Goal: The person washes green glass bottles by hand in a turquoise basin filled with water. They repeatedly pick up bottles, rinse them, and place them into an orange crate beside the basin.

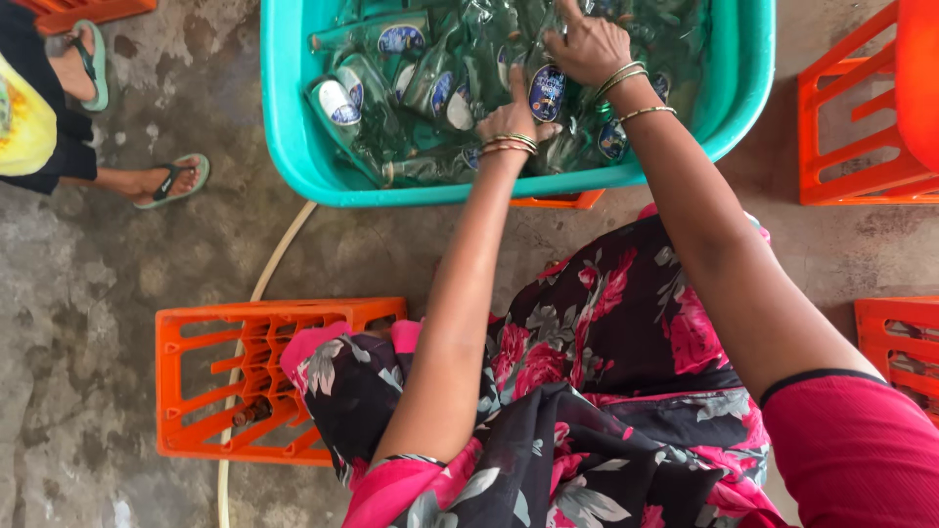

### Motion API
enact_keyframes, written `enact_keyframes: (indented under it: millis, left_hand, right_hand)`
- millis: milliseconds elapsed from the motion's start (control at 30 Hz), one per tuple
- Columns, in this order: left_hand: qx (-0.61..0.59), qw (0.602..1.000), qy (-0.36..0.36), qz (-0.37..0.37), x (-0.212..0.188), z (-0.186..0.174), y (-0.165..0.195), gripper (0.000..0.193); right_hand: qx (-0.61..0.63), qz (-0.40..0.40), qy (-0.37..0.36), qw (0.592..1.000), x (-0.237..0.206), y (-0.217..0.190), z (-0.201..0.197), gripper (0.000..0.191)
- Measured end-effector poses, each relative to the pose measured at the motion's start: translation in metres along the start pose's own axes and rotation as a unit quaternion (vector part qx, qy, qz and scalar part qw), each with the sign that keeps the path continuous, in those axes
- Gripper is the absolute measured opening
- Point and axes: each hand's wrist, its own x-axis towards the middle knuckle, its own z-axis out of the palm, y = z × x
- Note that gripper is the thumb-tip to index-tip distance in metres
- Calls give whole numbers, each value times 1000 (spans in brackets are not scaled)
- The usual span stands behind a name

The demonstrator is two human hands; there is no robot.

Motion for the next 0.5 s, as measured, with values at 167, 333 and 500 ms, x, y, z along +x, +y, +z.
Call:
enact_keyframes:
  millis: [167, 333, 500]
  left_hand:
    - [79, 988, 128, -15, 3, 16, -5, 117]
    - [24, 999, 2, 35, -5, -3, -49, 117]
    - [148, 988, -37, -7, -12, -6, -46, 99]
  right_hand:
    - [5, 79, 50, 996, 8, -3, 6, 62]
    - [-44, 26, 33, 998, 10, -6, -7, 77]
    - [70, 110, -205, 970, 11, 0, -32, 62]
